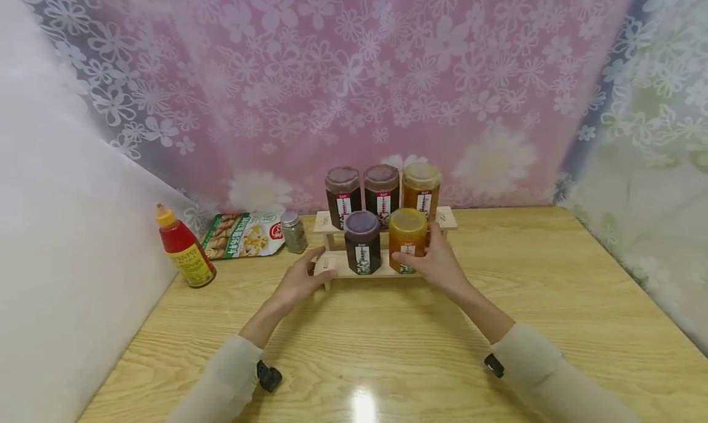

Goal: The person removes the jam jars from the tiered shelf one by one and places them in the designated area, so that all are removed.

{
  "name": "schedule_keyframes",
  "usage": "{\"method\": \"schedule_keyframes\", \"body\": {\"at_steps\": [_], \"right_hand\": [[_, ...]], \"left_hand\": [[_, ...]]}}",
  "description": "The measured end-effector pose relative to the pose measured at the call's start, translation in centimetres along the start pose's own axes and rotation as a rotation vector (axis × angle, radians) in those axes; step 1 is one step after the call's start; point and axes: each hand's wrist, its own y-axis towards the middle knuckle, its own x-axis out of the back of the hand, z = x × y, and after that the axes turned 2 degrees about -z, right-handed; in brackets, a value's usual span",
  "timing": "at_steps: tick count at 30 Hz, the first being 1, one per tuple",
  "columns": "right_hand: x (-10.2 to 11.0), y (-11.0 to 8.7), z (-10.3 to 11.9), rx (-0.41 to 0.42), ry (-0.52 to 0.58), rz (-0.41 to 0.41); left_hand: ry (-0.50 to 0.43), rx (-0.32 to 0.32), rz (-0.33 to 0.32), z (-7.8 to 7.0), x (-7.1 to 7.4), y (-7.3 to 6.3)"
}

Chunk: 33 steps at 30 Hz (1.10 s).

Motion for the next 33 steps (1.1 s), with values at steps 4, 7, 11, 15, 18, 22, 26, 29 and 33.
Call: {"method": "schedule_keyframes", "body": {"at_steps": [4,7,11,15,18,22,26,29,33], "right_hand": [[-0.2,0.1,0.0,0.015,-0.028,-0.016],[-0.2,0.1,0.0,0.025,-0.056,-0.014],[0.1,0.0,-0.3,0.015,-0.104,-0.014],[0.8,-0.4,-0.6,-0.004,-0.138,-0.013],[1.3,-0.8,-0.6,-0.004,-0.147,-0.012],[2.1,-1.4,-0.7,-0.001,-0.149,-0.009],[2.7,-1.9,-0.8,-0.017,-0.127,-0.011],[3.2,-2.3,-0.7,-0.042,-0.086,-0.008],[3.8,-3.0,-0.4,-0.074,-0.03,-0.007]], "left_hand": [[0.026,0.003,-0.012,-0.1,0.0,0.1],[0.037,-0.001,-0.018,-0.1,-0.1,0.1],[0.054,-0.004,-0.028,-0.1,-0.1,0.1],[0.081,0.004,-0.022,-0.3,0.0,0.3],[0.093,0.01,-0.012,-0.6,0.0,0.5],[0.124,0.001,-0.008,-0.9,0.1,0.6],[0.144,0.004,-0.01,-0.9,0.2,0.7],[0.137,0.019,-0.009,-0.8,0.3,0.7],[0.125,0.019,-0.002,-0.5,0.4,0.6]]}}
